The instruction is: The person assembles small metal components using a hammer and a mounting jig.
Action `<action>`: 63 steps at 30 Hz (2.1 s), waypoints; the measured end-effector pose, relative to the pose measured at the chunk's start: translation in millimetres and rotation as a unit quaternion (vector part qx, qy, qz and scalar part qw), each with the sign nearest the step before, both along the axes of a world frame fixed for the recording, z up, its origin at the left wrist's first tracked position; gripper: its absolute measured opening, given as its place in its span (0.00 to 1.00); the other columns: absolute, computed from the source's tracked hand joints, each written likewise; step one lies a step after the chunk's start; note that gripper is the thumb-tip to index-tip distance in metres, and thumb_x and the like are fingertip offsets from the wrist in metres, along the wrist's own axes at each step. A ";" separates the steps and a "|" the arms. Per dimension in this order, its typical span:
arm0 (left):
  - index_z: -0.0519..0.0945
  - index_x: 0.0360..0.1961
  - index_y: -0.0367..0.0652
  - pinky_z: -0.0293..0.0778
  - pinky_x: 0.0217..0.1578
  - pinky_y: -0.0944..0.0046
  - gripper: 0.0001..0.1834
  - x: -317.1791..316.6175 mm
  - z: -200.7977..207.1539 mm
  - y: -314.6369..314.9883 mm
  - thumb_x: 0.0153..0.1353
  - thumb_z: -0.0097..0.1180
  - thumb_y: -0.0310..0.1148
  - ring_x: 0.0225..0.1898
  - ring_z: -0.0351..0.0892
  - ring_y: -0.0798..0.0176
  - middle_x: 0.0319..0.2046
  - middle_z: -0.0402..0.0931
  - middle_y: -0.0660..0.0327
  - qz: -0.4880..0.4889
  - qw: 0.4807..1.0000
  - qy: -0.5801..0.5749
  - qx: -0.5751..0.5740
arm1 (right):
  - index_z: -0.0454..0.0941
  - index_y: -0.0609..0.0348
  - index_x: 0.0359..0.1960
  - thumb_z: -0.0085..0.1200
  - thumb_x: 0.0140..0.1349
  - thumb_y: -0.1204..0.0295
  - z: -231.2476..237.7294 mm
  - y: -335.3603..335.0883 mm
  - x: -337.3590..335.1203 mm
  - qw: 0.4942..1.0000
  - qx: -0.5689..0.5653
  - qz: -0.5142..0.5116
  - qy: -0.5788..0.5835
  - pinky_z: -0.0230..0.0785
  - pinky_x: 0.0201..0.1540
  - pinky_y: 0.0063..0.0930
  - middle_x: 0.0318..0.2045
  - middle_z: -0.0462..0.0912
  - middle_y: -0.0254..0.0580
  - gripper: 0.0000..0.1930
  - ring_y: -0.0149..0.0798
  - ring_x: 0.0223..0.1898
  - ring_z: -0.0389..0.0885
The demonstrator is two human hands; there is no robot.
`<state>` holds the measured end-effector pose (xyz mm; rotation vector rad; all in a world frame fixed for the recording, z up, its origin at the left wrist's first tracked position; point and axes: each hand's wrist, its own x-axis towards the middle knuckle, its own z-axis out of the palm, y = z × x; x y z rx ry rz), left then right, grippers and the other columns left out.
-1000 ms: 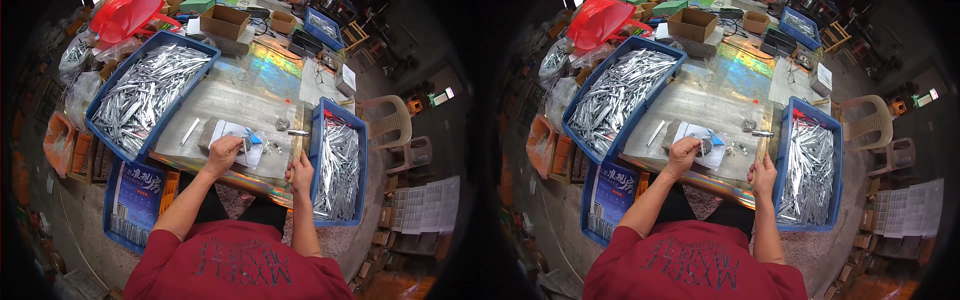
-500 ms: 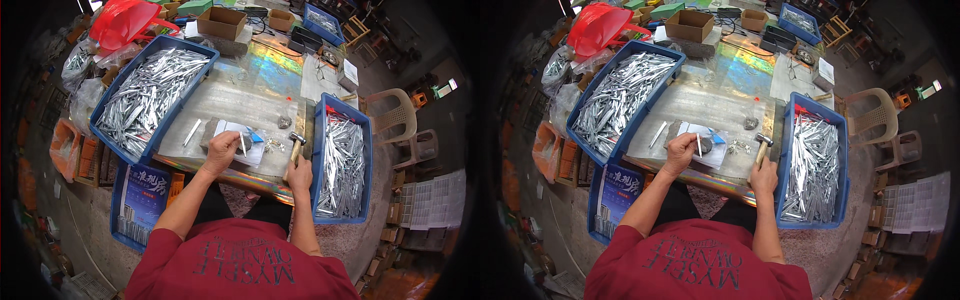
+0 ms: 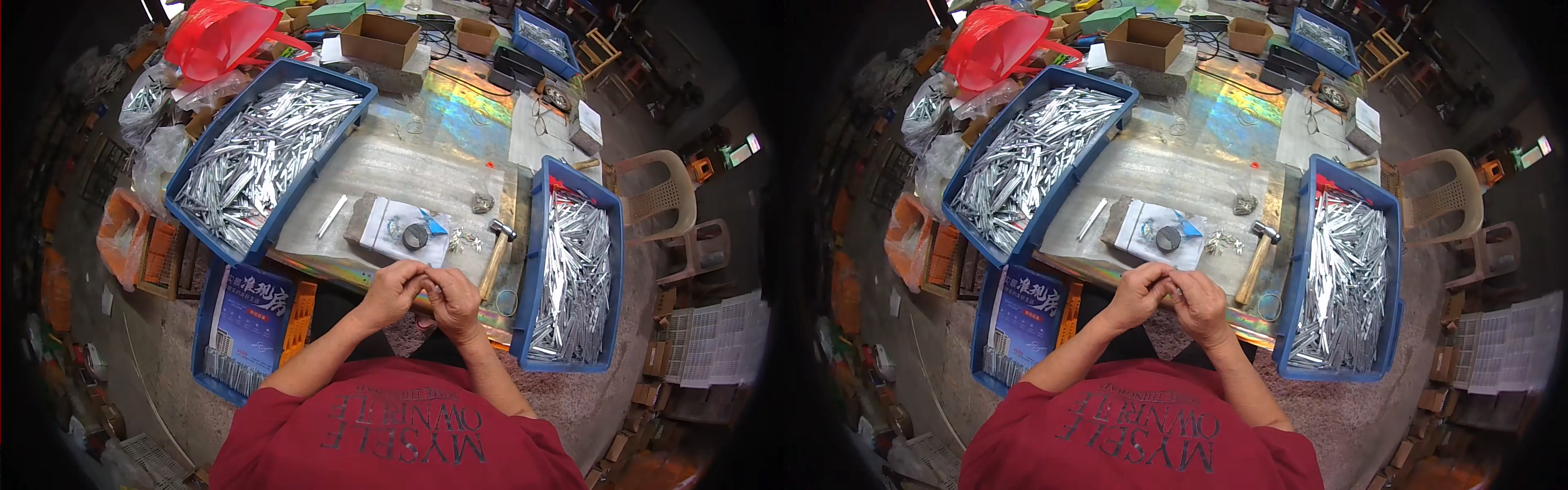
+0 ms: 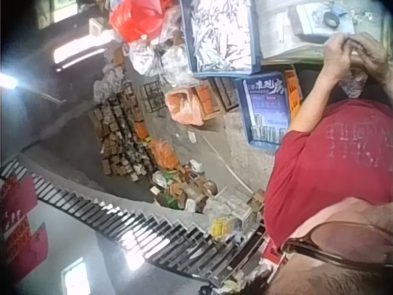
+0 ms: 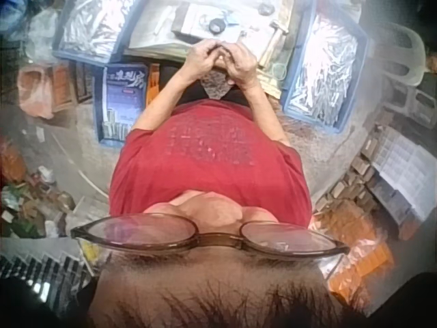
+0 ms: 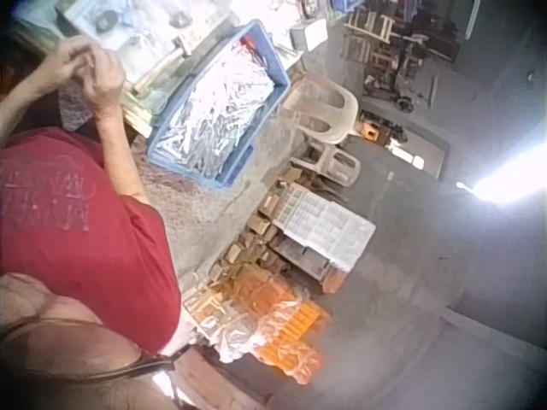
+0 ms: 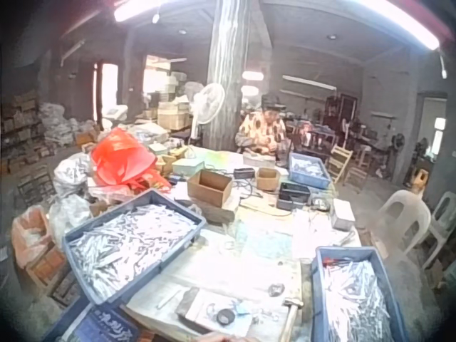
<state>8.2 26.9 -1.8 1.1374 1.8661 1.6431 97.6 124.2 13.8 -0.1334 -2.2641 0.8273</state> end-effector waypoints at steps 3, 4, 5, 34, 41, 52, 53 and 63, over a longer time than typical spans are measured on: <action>0.72 0.30 0.36 0.67 0.28 0.65 0.07 -1.1 -0.6 -4.4 0.48 0.50 0.26 0.28 0.72 0.54 0.26 0.72 0.53 -0.020 0.999 0.026 -0.005 | 0.72 0.62 0.30 0.51 0.47 0.76 -1.6 -4.2 3.5 1.000 0.007 -0.012 0.012 0.64 0.22 0.28 0.21 0.73 0.43 0.07 0.42 0.21 0.72; 0.73 0.29 0.37 0.67 0.25 0.68 0.07 -1.3 -5.8 -4.2 0.48 0.53 0.27 0.24 0.72 0.61 0.22 0.71 0.57 -0.015 0.998 0.059 0.009 | 0.72 0.62 0.29 0.51 0.47 0.76 -1.5 -5.7 4.4 1.000 0.006 -0.020 0.005 0.64 0.22 0.28 0.21 0.73 0.43 0.07 0.42 0.21 0.72; 0.73 0.29 0.37 0.67 0.25 0.68 0.07 -1.3 -7.0 -4.3 0.48 0.53 0.27 0.24 0.72 0.61 0.22 0.71 0.57 -0.010 0.998 0.060 0.008 | 0.72 0.62 0.29 0.51 0.47 0.76 -1.0 -6.4 4.9 1.000 0.005 -0.015 0.006 0.64 0.22 0.28 0.21 0.73 0.43 0.07 0.42 0.21 0.72; 0.72 0.21 0.37 0.67 0.30 0.56 0.07 -131.1 -43.9 -55.3 0.47 0.52 0.31 0.28 0.71 0.48 0.23 0.71 0.50 0.250 0.884 0.286 -0.273 | 0.67 0.65 0.39 0.40 0.59 0.73 -4.6 -11.6 16.2 0.834 -0.549 -0.007 -0.063 0.54 0.17 0.10 0.21 0.69 0.33 0.10 0.19 0.15 0.62; 0.72 0.21 0.36 0.67 0.28 0.57 0.09 -121.0 -14.3 -57.7 0.47 0.52 0.32 0.27 0.72 0.50 0.22 0.71 0.51 0.268 0.882 0.289 -0.258 | 0.68 0.65 0.37 0.40 0.59 0.72 -11.2 -8.2 17.9 0.841 -0.536 -0.021 -0.069 0.53 0.16 0.10 0.19 0.70 0.33 0.10 0.19 0.15 0.61; 0.75 0.24 0.33 0.68 0.33 0.55 0.12 -221.9 -15.2 -99.4 0.43 0.53 0.33 0.31 0.73 0.46 0.26 0.72 0.43 0.287 0.853 0.189 -0.393 | 0.69 0.64 0.36 0.40 0.59 0.72 -17.9 -12.6 19.9 0.841 -0.535 -0.007 -0.081 0.53 0.15 0.10 0.19 0.70 0.32 0.09 0.19 0.14 0.61; 0.75 0.25 0.32 0.68 0.34 0.55 0.13 -225.7 -19.3 -100.3 0.41 0.55 0.34 0.32 0.73 0.46 0.27 0.72 0.42 0.278 0.842 0.160 -0.434 | 0.69 0.64 0.36 0.40 0.59 0.72 -20.0 -13.3 19.6 0.841 -0.534 -0.007 -0.082 0.53 0.15 0.10 0.19 0.70 0.32 0.09 0.19 0.14 0.61; 0.77 0.18 0.35 0.70 0.29 0.60 0.09 -226.8 -16.9 -107.3 0.33 0.52 0.30 0.23 0.74 0.49 0.17 0.72 0.47 0.281 0.864 0.153 -0.389 | 0.70 0.64 0.36 0.40 0.58 0.73 -22.8 -11.8 22.1 0.850 -0.519 -0.012 -0.094 0.54 0.15 0.10 0.19 0.70 0.33 0.09 0.18 0.14 0.62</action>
